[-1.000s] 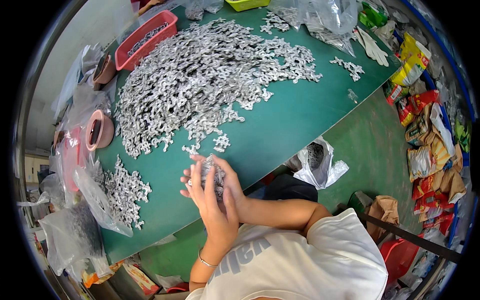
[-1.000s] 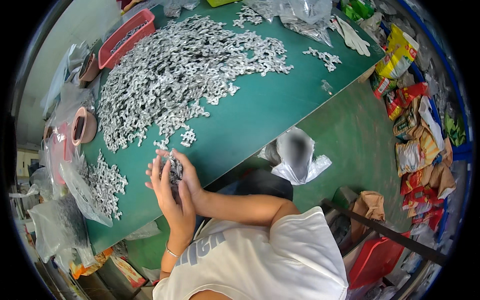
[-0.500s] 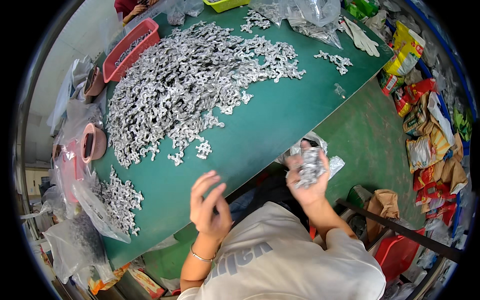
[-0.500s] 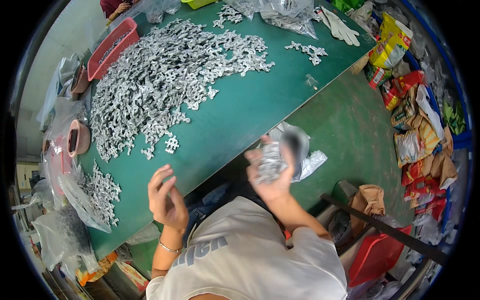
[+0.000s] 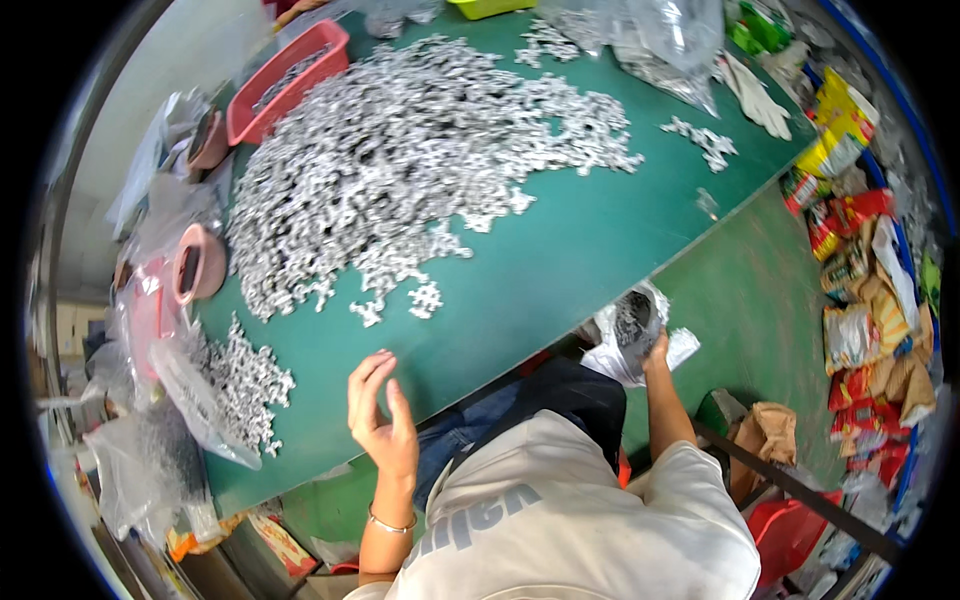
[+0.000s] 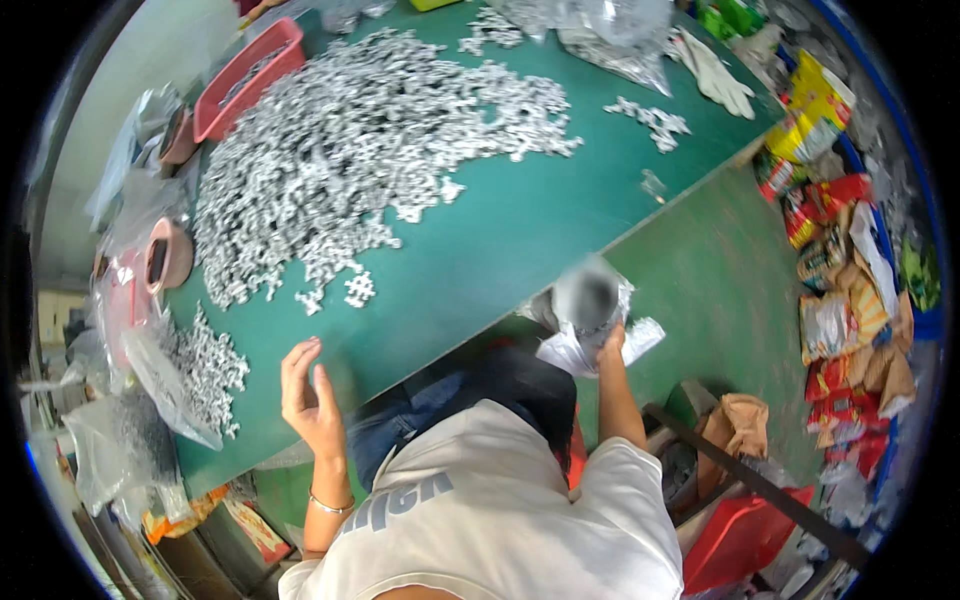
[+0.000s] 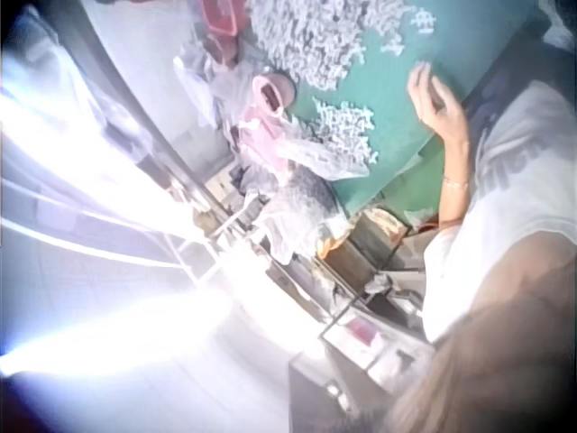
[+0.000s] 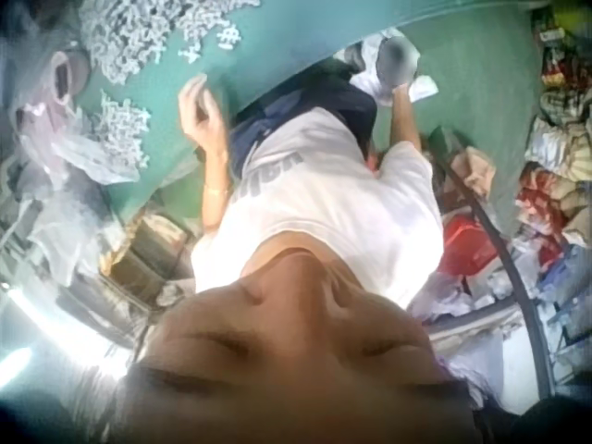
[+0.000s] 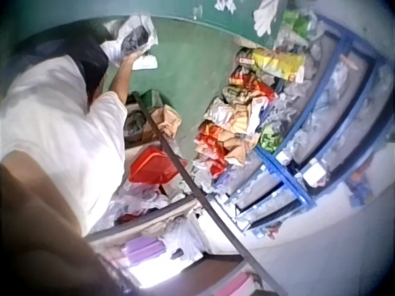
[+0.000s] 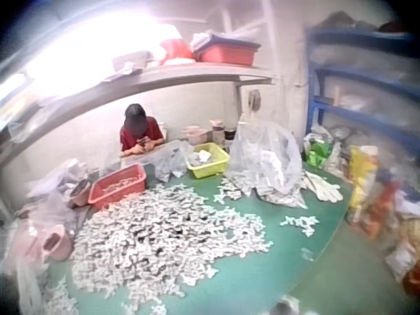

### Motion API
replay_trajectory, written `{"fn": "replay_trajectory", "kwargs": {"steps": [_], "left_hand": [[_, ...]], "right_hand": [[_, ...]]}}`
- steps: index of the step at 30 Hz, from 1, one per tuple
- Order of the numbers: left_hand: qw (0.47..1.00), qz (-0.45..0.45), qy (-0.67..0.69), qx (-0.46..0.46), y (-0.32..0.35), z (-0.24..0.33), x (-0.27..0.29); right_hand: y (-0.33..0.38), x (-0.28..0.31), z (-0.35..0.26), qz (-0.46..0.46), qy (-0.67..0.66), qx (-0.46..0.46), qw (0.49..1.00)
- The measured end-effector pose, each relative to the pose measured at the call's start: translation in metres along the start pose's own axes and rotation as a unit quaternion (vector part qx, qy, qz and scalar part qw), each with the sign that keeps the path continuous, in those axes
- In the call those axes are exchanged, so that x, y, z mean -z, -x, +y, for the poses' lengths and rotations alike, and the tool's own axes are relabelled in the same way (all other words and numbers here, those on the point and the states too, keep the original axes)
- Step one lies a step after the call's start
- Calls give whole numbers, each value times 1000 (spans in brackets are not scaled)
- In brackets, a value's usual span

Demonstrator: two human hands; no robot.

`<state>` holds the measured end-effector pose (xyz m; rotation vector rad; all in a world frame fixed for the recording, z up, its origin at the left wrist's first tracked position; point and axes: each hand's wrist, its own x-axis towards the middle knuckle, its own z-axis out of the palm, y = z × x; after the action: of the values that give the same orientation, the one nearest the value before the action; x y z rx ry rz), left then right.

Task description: The person picks up and organizes small grey cross-shaped plastic components on a work table, moving them between a large central pile and smaller groups.

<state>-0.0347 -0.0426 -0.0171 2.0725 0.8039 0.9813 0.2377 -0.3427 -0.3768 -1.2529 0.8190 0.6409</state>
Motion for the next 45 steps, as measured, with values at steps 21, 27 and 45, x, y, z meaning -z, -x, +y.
{"fn": "replay_trajectory", "kwargs": {"steps": [21,27,45], "left_hand": [[988,1,36,153,-16,-52,55],[983,-9,74,167,-14,-62,71],[965,-5,246,84,-32,-26,77]], "right_hand": [[383,-331,-16,-372,568,638,363],[373,-337,0,-359,553,662,357],[427,-293,-32,-537,371,524,548]]}}
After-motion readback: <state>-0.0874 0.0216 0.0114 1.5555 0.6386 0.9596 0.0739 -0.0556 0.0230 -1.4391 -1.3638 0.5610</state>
